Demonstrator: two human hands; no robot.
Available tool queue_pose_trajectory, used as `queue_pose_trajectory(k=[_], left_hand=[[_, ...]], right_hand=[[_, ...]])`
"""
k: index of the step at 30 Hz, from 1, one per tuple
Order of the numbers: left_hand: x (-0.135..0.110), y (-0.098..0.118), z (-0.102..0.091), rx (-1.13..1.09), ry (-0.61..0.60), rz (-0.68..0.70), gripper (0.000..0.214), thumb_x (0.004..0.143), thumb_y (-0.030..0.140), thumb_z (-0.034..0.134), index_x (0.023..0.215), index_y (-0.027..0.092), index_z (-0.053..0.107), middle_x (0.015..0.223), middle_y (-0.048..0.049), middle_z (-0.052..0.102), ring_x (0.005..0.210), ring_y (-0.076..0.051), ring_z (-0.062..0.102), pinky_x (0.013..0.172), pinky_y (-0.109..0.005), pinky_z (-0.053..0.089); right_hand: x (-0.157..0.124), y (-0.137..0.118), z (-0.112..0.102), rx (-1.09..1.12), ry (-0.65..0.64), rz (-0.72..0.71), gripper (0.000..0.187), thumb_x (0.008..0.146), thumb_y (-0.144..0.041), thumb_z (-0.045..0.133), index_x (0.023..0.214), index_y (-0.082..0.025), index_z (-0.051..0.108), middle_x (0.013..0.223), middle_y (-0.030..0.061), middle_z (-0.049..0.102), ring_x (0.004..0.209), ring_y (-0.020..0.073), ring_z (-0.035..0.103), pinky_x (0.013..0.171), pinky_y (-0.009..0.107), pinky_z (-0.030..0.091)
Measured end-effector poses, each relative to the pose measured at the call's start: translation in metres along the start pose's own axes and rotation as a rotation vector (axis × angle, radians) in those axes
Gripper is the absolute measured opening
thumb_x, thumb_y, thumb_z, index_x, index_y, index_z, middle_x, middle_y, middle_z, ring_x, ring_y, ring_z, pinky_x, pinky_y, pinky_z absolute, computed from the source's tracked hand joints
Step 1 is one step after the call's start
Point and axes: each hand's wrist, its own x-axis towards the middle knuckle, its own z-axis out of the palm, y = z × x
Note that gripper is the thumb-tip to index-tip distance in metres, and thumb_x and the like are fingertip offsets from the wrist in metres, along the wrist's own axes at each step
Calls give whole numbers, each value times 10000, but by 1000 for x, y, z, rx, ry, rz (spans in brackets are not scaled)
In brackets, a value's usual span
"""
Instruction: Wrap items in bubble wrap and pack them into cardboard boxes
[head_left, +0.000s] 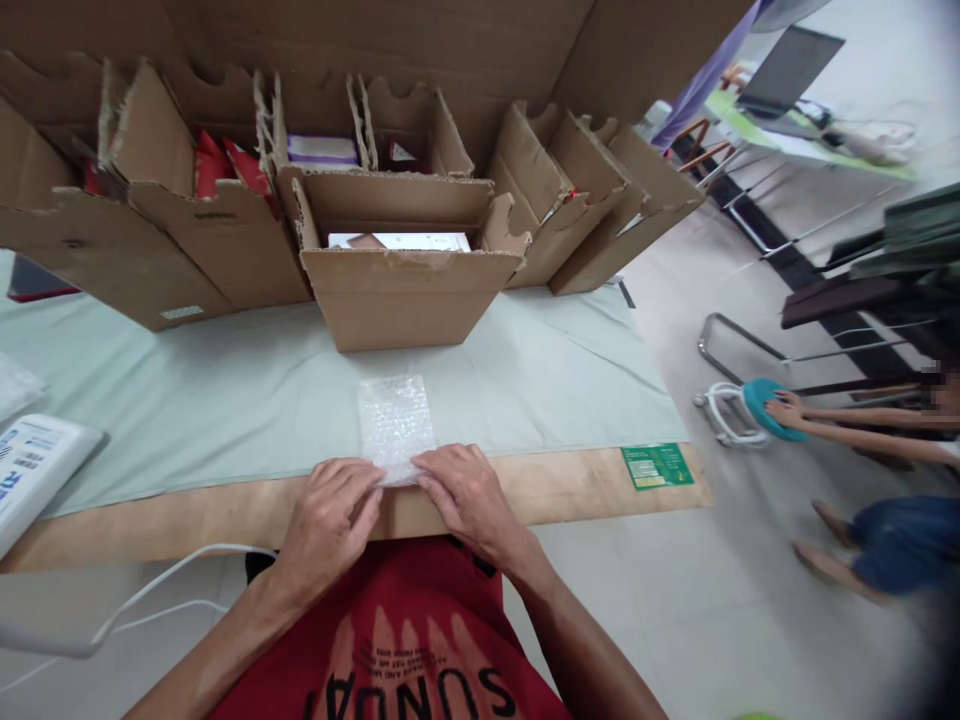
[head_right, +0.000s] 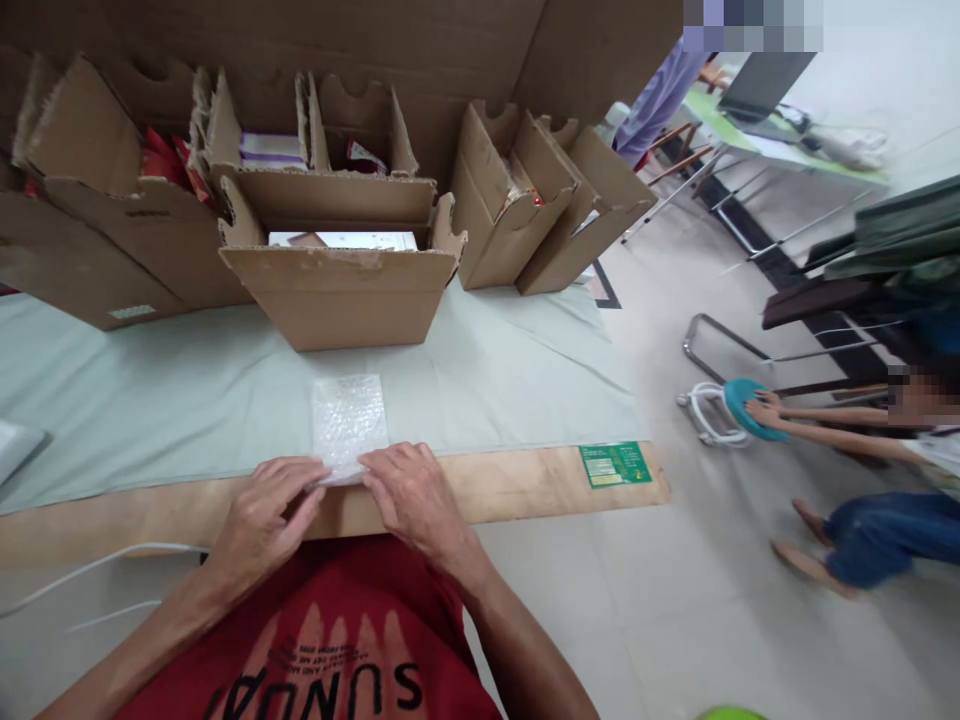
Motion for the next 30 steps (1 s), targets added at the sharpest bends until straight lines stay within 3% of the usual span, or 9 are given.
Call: queue_pose_trajectory(k=[3, 6, 11, 16, 19, 21, 25, 28, 30], left_hand=[[9, -7, 3, -56, 25, -169, 162, 961, 184, 559, 1069, 174, 680, 892, -50, 753, 777, -177, 698, 708, -300, 553], [19, -14, 8, -25, 46, -267, 189, 953, 222, 563, 1079, 169, 692, 863, -40, 755, 700, -167, 692, 664, -283, 553], [27, -18, 11, 126, 61, -246, 238, 974, 241, 527, 1148, 168, 671, 965, -76, 743, 849, -210, 709, 794, -325, 568], [19, -8, -7, 111, 32, -49, 273, 948, 243, 591, 1208, 185, 647, 1232, -142, 670, 1151, -290, 627, 989, -452, 520], [13, -5, -13, 14, -15, -19, 272, 948, 167, 557, 1204, 209, 639, 1130, -92, 714, 1098, -250, 642, 967, -419, 516], [16, -8, -9, -5, -16, -57, 253, 966, 166, 524, 1189, 201, 639, 1023, -71, 737, 961, -217, 671, 881, -372, 530], [33, -20, 4, 85, 17, -186, 255, 977, 260, 511, 1159, 177, 667, 958, -86, 742, 852, -233, 682, 817, -378, 537], [41, -22, 4, 105, 52, -352, 333, 950, 334, 543, 1200, 148, 662, 1009, -110, 711, 820, -232, 669, 770, -376, 547], [37, -18, -1, -5, 92, -470, 391, 913, 393, 577, 1199, 140, 661, 1013, -107, 691, 793, -213, 654, 699, -342, 547]], right_hand=[[2, 1, -3, 34, 167, 54, 261, 1022, -236, 530, 1270, -214, 609, 1172, 96, 740, 1048, 230, 679, 881, 395, 511], [1, -1, -4, -39, 318, 17, 283, 995, -204, 564, 1275, -217, 600, 1224, 119, 700, 1106, 239, 648, 896, 400, 507], [11, 0, 5, -163, 53, -105, 293, 958, -162, 590, 1242, -219, 637, 1309, 119, 675, 1231, 284, 578, 950, 452, 480], [19, 6, 8, -93, 15, -41, 303, 1002, -141, 508, 1255, -218, 655, 1202, 103, 728, 1111, 259, 627, 927, 436, 479], [15, 1, 1, 72, -27, 30, 301, 1015, -179, 508, 1280, -230, 642, 1126, 75, 756, 1013, 230, 658, 899, 408, 496], [12, -3, -3, 104, -18, 77, 307, 1016, -204, 513, 1301, -236, 625, 1155, 77, 748, 1046, 236, 658, 917, 414, 496], [18, -4, -3, -64, 13, 62, 376, 972, -234, 594, 1347, -205, 597, 1306, 142, 675, 1175, 301, 605, 950, 463, 471], [32, 5, 3, -146, -24, 71, 349, 973, -207, 586, 1320, -188, 626, 1258, 147, 700, 1102, 298, 634, 912, 456, 477], [42, 12, 5, -109, -26, 117, 314, 982, -210, 572, 1285, -198, 653, 1211, 130, 727, 1067, 284, 654, 909, 445, 483]])
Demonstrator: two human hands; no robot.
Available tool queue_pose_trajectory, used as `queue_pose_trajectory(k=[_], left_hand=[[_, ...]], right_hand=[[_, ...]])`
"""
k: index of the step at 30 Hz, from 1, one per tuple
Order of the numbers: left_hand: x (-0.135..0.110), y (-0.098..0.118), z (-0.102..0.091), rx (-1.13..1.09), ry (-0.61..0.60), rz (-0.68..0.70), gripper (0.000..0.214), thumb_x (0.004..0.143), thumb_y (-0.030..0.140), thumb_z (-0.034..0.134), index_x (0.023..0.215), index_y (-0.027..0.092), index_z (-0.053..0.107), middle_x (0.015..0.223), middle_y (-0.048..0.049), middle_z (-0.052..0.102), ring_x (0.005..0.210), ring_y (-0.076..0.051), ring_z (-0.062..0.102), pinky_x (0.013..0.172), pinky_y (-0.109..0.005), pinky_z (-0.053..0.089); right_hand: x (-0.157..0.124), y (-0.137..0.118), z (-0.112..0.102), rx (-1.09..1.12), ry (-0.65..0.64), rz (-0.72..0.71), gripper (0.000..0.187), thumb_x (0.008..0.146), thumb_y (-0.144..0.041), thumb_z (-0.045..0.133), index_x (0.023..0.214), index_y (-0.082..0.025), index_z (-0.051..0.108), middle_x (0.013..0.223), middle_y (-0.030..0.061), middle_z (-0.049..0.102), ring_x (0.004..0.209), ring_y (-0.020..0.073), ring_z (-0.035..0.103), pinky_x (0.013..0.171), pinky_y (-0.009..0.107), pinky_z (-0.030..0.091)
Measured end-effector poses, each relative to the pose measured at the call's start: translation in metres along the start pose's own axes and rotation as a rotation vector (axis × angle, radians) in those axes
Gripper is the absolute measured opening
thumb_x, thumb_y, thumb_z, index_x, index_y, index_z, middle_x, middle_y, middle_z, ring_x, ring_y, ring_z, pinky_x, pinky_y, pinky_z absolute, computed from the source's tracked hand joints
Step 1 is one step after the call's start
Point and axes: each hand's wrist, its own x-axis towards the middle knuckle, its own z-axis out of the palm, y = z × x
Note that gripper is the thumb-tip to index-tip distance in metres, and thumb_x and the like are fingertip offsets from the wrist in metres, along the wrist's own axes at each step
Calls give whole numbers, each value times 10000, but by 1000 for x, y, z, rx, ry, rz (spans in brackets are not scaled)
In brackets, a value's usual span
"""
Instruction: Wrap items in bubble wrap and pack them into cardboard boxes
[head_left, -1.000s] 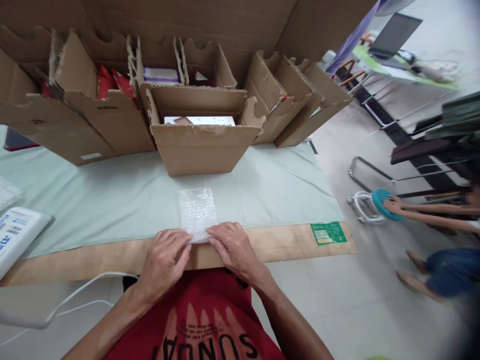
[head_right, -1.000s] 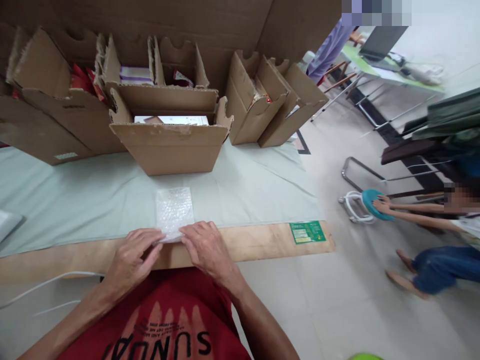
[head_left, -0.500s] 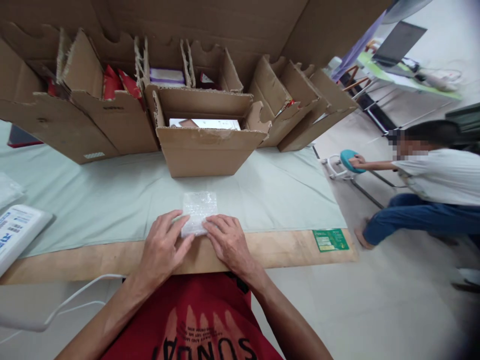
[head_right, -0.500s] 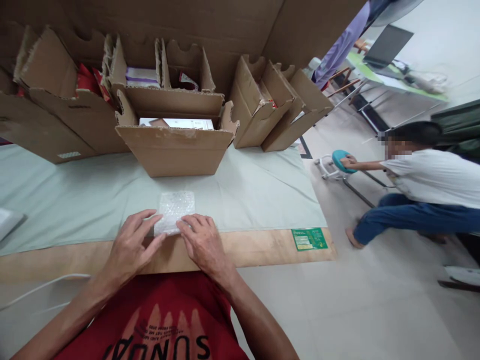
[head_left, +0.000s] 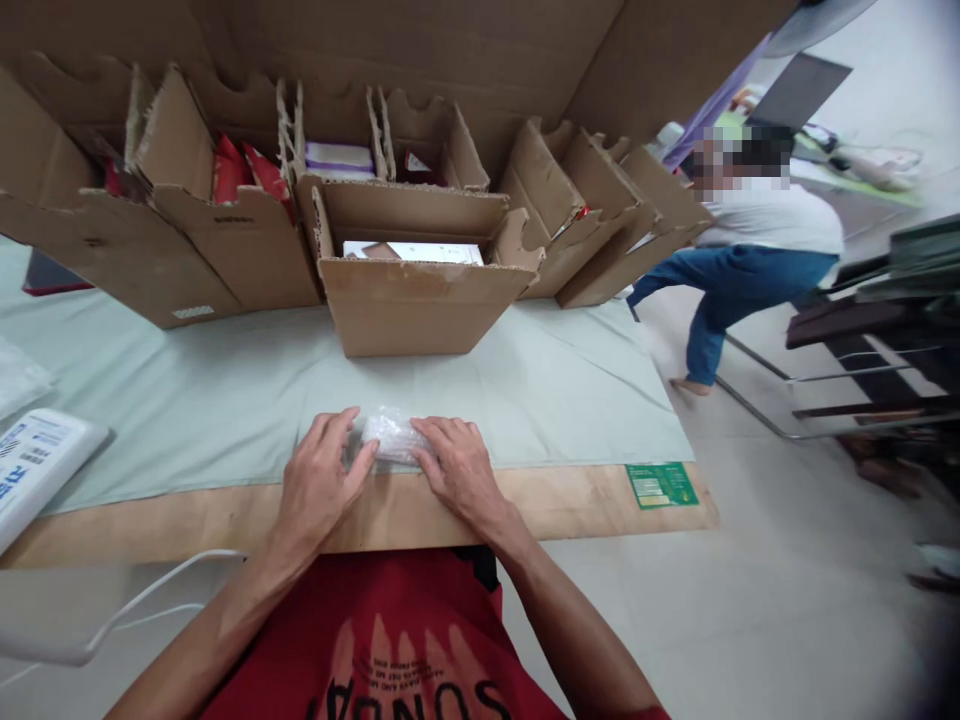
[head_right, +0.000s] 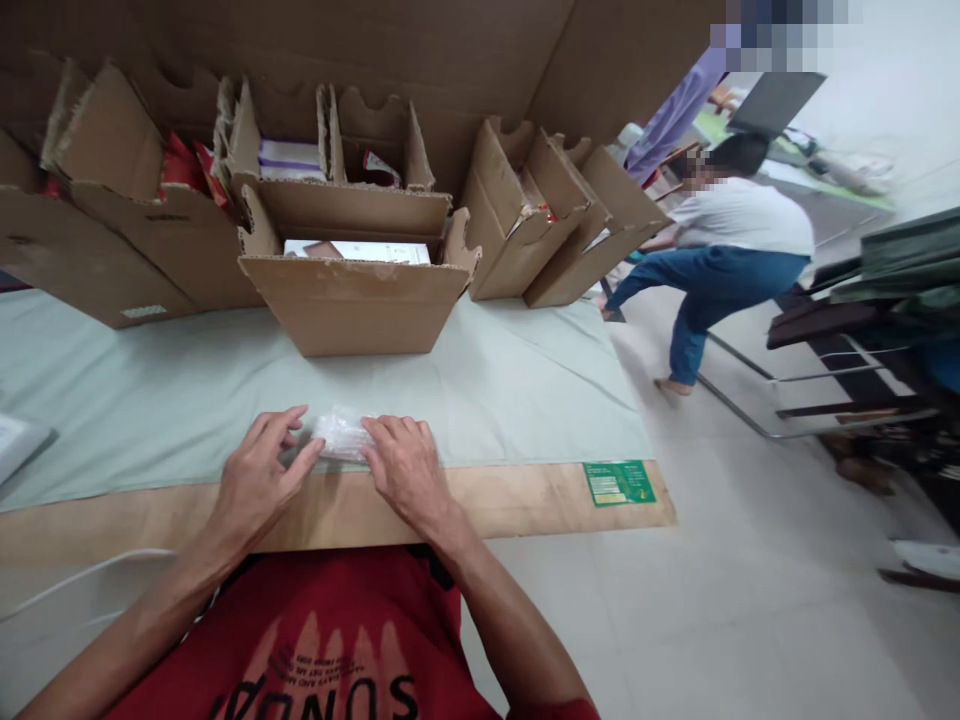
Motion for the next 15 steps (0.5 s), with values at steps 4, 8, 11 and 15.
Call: queue_pose_trajectory(k=[4, 8, 11, 15], left_hand=[[-23, 8, -10, -453, -138, -381, 450, 829, 489, 659, 1125, 150, 678, 977, -90, 717, 836, -213, 691, 723, -333, 579], [-31, 22, -2, -930, -333, -626, 540, 792, 514, 746, 1184, 153, 656, 1179, -118, 735, 1072, -255, 708, 982, -402, 554], [-26, 33, 9, -1121, -295, -651, 528, 787, 503, 766, 1177, 166, 650, 1151, -95, 742, 1092, -248, 695, 1009, -386, 533], [-18, 37, 17, -1119, -203, -651, 523, 733, 457, 789, 1142, 182, 610, 1023, -64, 742, 952, -221, 700, 860, -342, 569]], right_hand=[[11, 5, -1, 268, 45, 118, 280, 967, -237, 578, 1223, -217, 689, 1199, 94, 750, 1086, 252, 680, 974, 430, 494], [1, -8, -1, 603, 50, 241, 272, 923, -278, 610, 1170, -206, 700, 1142, 75, 763, 1015, 227, 705, 899, 359, 549], [-13, -20, 2, 790, 54, 269, 266, 923, -290, 601, 1164, -204, 673, 1042, 56, 757, 899, 192, 705, 794, 296, 572], [-24, -15, -7, 702, 110, 217, 229, 893, -289, 642, 1107, -219, 680, 1115, 77, 723, 1048, 229, 679, 946, 367, 550]])
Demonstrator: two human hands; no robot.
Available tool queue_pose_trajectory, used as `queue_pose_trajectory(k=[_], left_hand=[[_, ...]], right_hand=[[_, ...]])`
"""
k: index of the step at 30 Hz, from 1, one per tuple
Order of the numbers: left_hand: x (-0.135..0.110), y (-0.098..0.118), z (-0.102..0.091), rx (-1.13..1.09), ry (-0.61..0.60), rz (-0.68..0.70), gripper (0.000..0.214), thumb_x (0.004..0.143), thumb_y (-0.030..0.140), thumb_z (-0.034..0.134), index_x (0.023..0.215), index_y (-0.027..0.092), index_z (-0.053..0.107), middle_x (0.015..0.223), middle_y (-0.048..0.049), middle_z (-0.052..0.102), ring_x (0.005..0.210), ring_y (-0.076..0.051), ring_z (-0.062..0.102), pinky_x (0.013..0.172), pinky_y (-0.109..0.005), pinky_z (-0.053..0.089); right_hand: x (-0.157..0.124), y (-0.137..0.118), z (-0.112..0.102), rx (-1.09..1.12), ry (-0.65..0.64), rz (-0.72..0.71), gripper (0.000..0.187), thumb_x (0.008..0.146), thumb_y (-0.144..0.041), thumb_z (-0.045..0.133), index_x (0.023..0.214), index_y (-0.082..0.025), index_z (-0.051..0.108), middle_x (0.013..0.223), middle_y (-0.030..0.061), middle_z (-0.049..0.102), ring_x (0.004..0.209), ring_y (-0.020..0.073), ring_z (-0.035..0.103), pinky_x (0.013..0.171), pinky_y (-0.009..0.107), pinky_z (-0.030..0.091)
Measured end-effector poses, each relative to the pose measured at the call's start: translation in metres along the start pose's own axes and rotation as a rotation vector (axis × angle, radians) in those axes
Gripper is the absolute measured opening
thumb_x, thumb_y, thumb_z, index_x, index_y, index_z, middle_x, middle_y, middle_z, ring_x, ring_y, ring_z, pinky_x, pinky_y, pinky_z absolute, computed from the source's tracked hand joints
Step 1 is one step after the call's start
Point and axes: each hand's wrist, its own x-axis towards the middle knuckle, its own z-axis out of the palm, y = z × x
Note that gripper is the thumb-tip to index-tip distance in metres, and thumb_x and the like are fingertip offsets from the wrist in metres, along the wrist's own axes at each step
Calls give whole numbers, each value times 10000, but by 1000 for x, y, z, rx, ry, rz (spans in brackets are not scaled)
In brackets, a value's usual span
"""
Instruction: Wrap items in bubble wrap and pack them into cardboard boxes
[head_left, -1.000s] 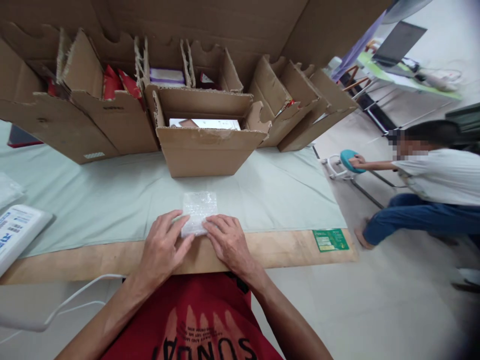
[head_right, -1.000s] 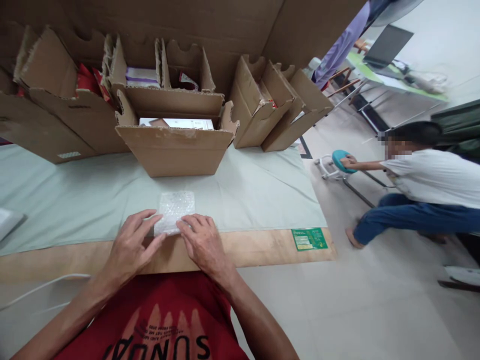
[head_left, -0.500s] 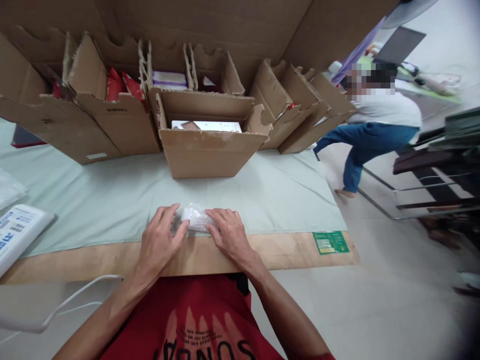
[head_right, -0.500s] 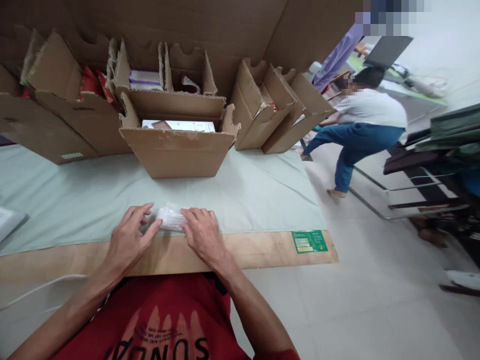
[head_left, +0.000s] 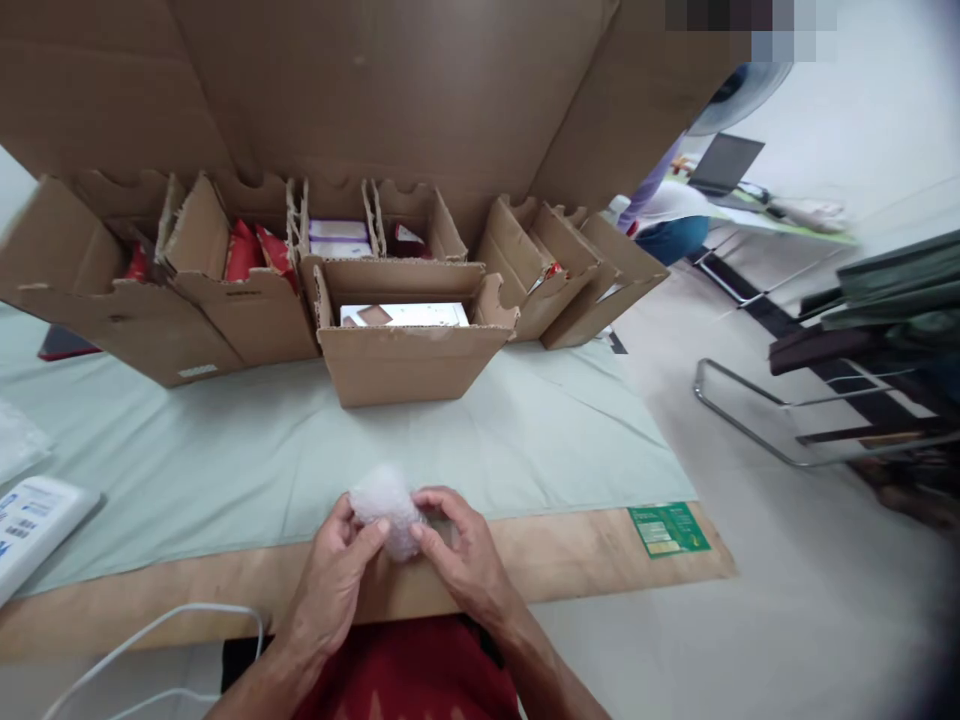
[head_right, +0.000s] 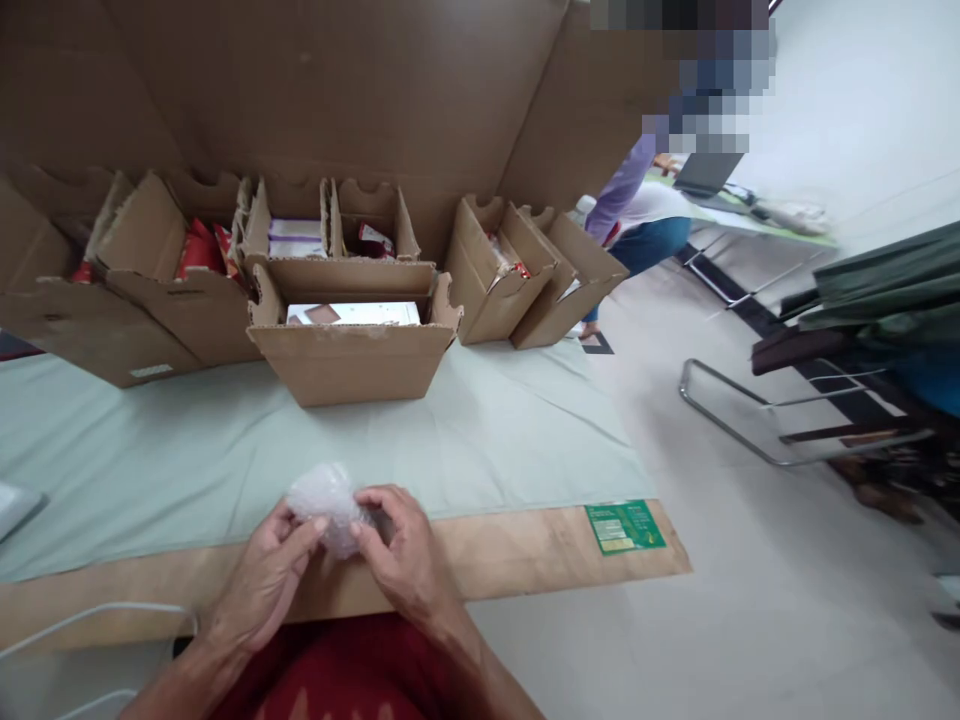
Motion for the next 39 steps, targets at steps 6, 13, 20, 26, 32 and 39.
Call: queue_pose_trajectory(k=[6, 13, 20, 26, 32, 39], left_hand=[[3, 9, 7, 372, -182, 209, 346, 741, 313, 744, 1039, 211, 601, 940, -24, 690, 828, -186, 658, 741, -284, 538], [8, 19, 17, 612, -288, 329, 240, 843, 302, 633, 1072, 230, 634, 944, -32, 710, 816, -189, 674, 726, -286, 554], [34, 81, 10, 945, 89, 1110, 508, 917, 277, 639, 1407, 276, 504, 1417, -132, 567, 1308, -301, 564, 1080, -504, 491], [76, 126, 28, 1198, 323, 1329, 606, 904, 152, 619, 1479, 210, 439, 1567, -176, 416, 1512, -386, 315, 1200, -588, 325], [83, 122, 30, 1184, 300, 1340, 544, 913, 115, 576, 1438, 220, 476, 1417, -146, 561, 1483, -368, 376, 1173, -572, 365], [81, 120, 28, 1187, 299, 1360, 559, 898, 103, 606, 1434, 196, 475, 1423, -170, 558, 1470, -381, 399, 1156, -578, 390]], right_hand=[[18, -13, -48, 14, -189, -18, 788, 808, -453, 789, 1493, -252, 455, 1458, 137, 571, 1212, 258, 629, 975, 385, 539], [40, -45, -71, -231, -329, -38, 78, 843, -222, 709, 920, -227, 720, 819, -26, 725, 740, 152, 634, 672, 250, 494], [92, -96, -130, -32, 229, -265, 150, 883, -370, 711, 943, -238, 673, 844, 8, 691, 743, 164, 635, 665, 287, 524], [171, -112, -144, -473, 526, -372, 196, 859, -411, 661, 875, -220, 619, 772, -2, 641, 689, 167, 565, 657, 306, 465], [185, -131, -124, -1347, 392, -126, 80, 831, -247, 605, 816, -170, 625, 654, 51, 631, 668, 218, 588, 758, 371, 401], [213, -146, -118, -1279, 16, 19, 195, 855, -315, 577, 898, -168, 698, 891, 79, 755, 767, 208, 648, 596, 284, 336]])
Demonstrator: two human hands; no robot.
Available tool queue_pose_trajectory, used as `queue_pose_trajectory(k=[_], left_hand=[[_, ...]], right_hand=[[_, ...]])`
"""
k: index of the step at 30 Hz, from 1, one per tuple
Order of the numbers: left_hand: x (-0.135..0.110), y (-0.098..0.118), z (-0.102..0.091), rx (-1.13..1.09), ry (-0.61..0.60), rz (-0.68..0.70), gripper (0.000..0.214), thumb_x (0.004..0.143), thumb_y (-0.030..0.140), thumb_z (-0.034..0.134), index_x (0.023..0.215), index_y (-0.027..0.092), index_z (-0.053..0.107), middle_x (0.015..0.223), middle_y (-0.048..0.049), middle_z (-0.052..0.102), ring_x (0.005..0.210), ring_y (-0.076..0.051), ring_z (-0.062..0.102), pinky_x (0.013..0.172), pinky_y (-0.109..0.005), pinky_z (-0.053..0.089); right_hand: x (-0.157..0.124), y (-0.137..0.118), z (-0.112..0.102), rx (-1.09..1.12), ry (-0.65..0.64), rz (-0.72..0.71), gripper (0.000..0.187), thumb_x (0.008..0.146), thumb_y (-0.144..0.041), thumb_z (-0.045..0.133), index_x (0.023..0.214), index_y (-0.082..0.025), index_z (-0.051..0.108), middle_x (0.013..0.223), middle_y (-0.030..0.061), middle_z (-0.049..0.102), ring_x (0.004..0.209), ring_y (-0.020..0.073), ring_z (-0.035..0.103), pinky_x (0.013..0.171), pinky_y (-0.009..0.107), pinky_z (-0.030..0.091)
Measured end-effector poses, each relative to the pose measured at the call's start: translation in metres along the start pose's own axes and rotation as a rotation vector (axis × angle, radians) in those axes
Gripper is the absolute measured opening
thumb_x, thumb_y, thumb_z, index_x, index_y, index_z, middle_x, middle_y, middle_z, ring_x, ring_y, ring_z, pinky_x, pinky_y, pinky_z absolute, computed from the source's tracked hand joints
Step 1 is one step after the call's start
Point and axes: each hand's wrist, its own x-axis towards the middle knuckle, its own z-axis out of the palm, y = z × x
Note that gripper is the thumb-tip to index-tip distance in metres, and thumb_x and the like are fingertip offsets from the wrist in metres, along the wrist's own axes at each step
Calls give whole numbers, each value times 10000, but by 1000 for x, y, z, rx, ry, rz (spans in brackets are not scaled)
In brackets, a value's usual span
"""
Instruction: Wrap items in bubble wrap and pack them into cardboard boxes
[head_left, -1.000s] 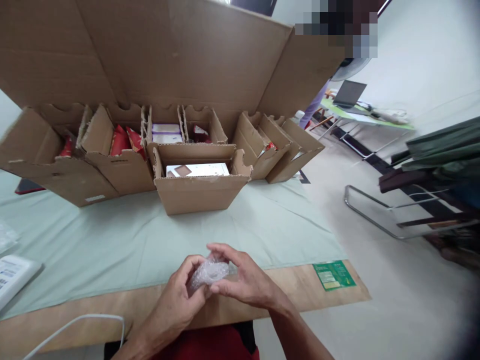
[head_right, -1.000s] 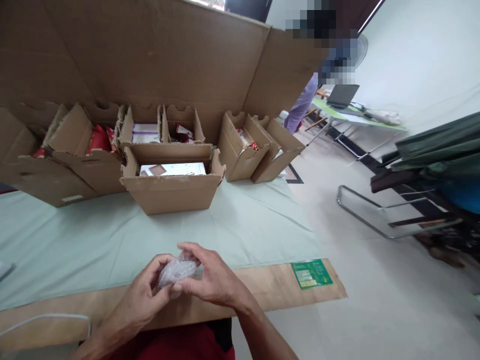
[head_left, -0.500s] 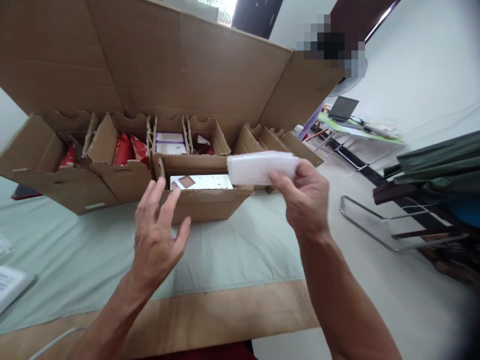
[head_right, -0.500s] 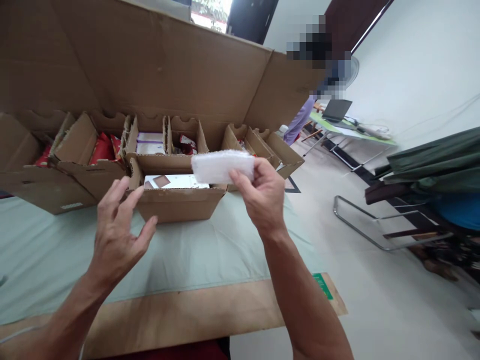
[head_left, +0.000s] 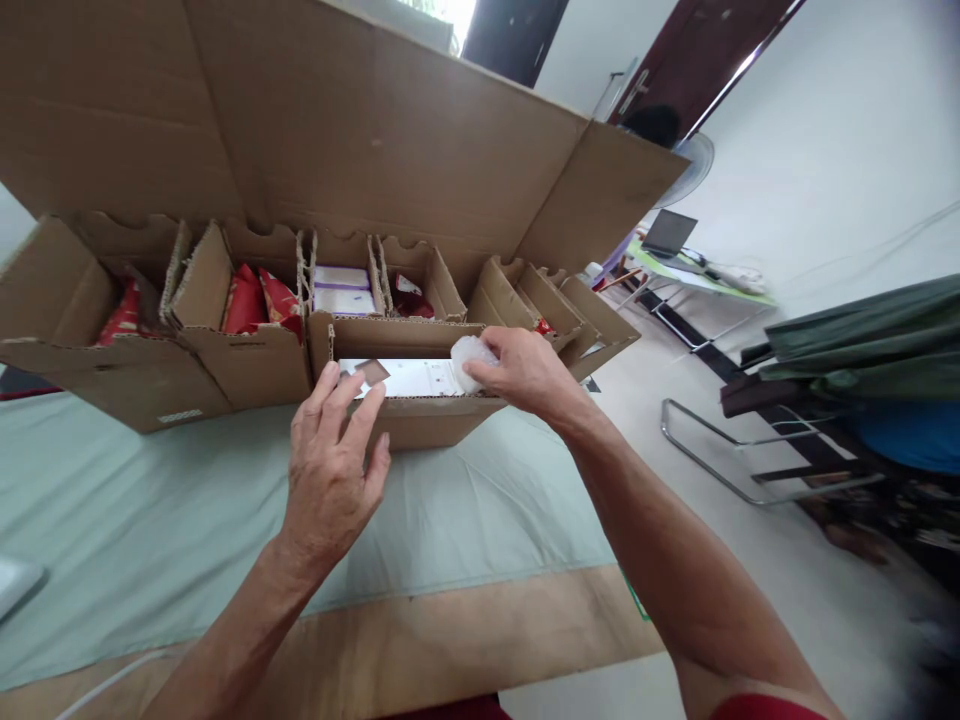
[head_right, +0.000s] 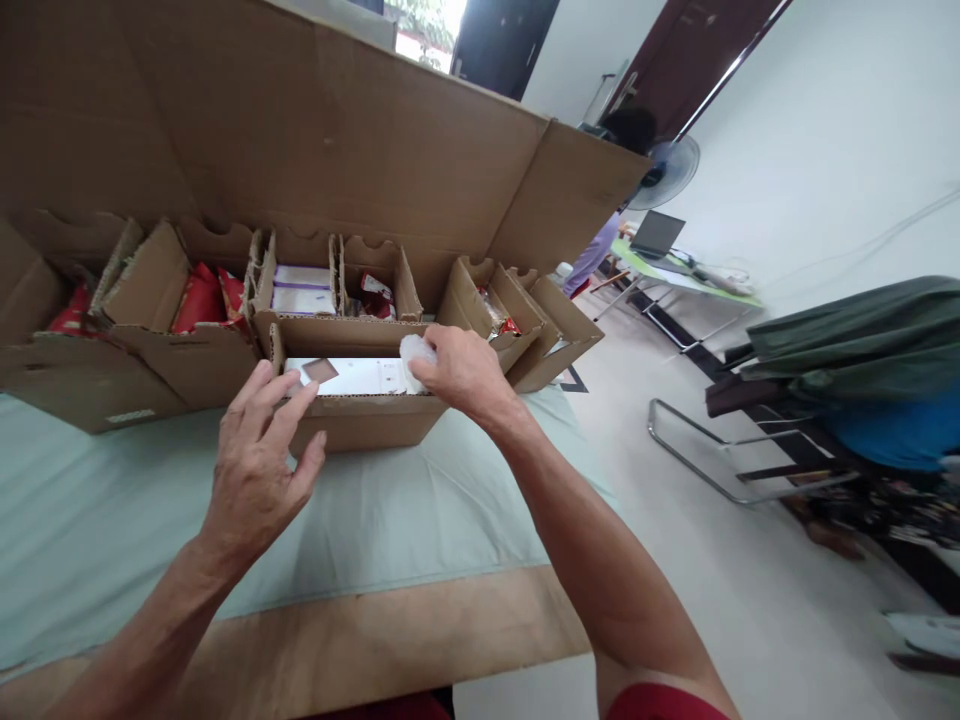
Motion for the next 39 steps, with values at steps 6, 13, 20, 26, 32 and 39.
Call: queue_pose_trajectory(k=[6, 13, 20, 26, 32, 39], left_hand=[[1, 0, 0, -5, 0, 10, 550, 888, 95, 619, 1421, 153, 493, 1421, -189, 567, 1465, -383, 407, 1156, -562, 398], [-1, 1, 1, -6, 6, 5, 541, 889, 105, 622, 1416, 135, 502, 1422, -203, 559, 1469, -388, 399, 1163, -566, 385], [-2, 1, 3, -6, 9, 1, 580, 895, 124, 620, 1454, 147, 467, 1440, -206, 537, 1479, -385, 383, 1165, -556, 384], [-4, 2, 3, -3, 9, 5, 581, 898, 129, 621, 1457, 128, 464, 1451, -212, 523, 1480, -388, 376, 1175, -548, 376], [-2, 0, 4, -17, -1, -6, 601, 899, 136, 620, 1475, 158, 452, 1447, -193, 523, 1485, -380, 372, 1189, -547, 366], [-7, 3, -4, -188, 62, -217, 814, 868, 201, 664, 1588, 241, 286, 1696, -156, 157, 1566, -372, 183, 1250, -570, 259]], right_hand=[[2, 2, 1, -225, -86, 132, 295, 888, -321, 551, 1024, -160, 757, 1041, 161, 778, 985, 330, 710, 733, 341, 456], [18, 0, -4, -141, -221, -12, 337, 869, -361, 635, 1144, -189, 723, 1153, 117, 768, 1018, 277, 701, 739, 300, 463], [17, 3, 2, -135, -265, -38, 263, 911, -310, 542, 898, -210, 785, 947, 77, 782, 850, 233, 686, 639, 299, 389], [11, -6, 6, -281, -144, -86, 258, 924, -262, 563, 932, -168, 804, 1197, 139, 721, 1094, 301, 600, 865, 389, 417], [16, -8, 9, -248, -167, -90, 280, 935, -336, 586, 914, -172, 812, 1255, 148, 690, 1198, 343, 538, 982, 495, 393], [-24, 41, 9, 180, 188, -84, 295, 951, -334, 533, 943, -240, 813, 1329, 76, 688, 1295, 343, 543, 1072, 550, 384]])
